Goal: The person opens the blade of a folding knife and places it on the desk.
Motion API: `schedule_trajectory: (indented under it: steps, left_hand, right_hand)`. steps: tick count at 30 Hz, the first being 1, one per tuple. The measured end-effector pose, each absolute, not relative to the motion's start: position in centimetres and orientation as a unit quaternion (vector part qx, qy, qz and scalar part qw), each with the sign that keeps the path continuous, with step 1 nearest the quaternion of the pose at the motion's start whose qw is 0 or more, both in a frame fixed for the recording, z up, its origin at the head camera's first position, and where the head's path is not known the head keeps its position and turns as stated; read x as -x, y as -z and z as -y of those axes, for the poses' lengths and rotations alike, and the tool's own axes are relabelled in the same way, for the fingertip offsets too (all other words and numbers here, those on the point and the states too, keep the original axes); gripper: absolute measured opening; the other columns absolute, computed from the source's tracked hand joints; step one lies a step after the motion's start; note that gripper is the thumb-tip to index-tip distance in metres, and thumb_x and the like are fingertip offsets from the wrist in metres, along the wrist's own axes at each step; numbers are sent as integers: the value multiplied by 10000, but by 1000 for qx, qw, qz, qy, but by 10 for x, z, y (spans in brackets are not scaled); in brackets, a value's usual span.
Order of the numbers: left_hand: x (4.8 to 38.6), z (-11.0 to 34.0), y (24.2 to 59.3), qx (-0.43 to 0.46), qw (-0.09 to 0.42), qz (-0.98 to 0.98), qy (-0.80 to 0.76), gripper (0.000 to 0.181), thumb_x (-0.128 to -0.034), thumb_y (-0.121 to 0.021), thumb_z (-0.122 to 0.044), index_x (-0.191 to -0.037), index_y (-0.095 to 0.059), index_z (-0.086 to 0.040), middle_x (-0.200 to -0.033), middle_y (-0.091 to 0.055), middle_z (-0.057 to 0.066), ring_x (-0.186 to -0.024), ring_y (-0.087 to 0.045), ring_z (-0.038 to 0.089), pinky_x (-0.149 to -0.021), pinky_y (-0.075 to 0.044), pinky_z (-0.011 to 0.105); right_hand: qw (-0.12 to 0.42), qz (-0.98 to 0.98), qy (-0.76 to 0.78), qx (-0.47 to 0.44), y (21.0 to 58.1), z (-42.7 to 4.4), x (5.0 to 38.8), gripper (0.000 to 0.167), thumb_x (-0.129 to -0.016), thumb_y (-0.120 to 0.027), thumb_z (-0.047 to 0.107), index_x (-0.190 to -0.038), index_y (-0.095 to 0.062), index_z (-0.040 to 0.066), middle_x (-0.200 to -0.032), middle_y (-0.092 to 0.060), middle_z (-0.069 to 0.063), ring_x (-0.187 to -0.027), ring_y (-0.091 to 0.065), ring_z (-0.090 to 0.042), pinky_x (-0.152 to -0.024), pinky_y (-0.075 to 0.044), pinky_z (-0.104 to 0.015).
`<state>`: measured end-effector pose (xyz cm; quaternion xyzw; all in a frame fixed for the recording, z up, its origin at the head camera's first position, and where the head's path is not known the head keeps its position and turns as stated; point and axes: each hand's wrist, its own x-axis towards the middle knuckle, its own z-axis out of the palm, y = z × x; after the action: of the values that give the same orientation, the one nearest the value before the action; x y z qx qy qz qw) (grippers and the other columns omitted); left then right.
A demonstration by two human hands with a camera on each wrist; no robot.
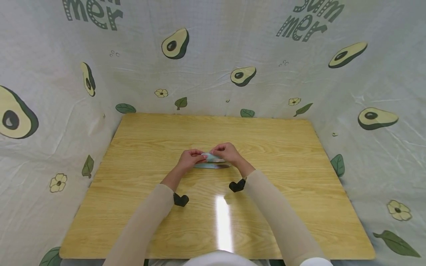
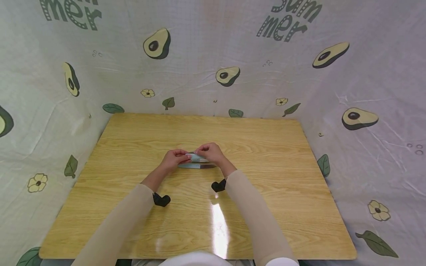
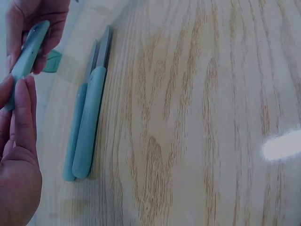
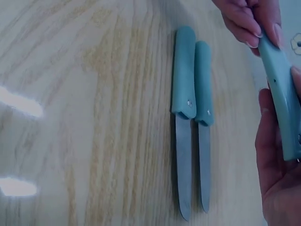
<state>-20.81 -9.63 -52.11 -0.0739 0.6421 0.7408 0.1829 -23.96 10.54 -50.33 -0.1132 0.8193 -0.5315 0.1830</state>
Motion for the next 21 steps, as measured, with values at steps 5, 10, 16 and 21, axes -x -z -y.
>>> schedule_trajectory:
  steps: [5, 10, 16, 21]
  left_hand:
    - [207, 95, 520, 67, 175, -643, -742, 200, -897, -660, -17, -1059, -606, 86, -836, -691, 24, -749, -721, 117, -931, -557, 405]
    - [207, 95, 520, 68, 179, -649, -736, 238, -898, -662, -32, -1090, -612, 100, -834, -710, 22, -750, -726, 117, -943, -549, 420]
    - [205, 98, 520, 66, 201, -646, -733, 235, -898, -646, 7, -1108, -606, 107, -798, -714, 31, -724, -724, 125, -983, -514, 477]
    - [202, 99, 520, 30, 230, -654, -720, 220, -912, -619, 21, -1110, -603, 116, -809, -728, 17, -728, -726, 119, -983, -509, 494]
  right_hand:
    - [159, -803, 570, 69, 506, -101, 236, 219, -937, -646, 203, -990, -734, 9, -1075, -713, -107, -861, -593, -124, -719, -492, -210]
    - [146, -784, 602, 28, 507, -98, 234, 242, -935, -650, 220, -1024, -731, 10, -1110, -712, -108, -940, -617, -135, -824, -525, -266]
    - [172, -812, 550, 90, 501, -100, 238, 210, -934, -650, 244, -982, -740, 60, -1085, -722, -89, -892, -620, -136, -781, -510, -256]
    - [204, -832, 489, 164, 496, -99, 244, 214, -939, -643, 291, -935, -756, 109, -1017, -734, -39, -874, -619, -103, -768, -497, -222]
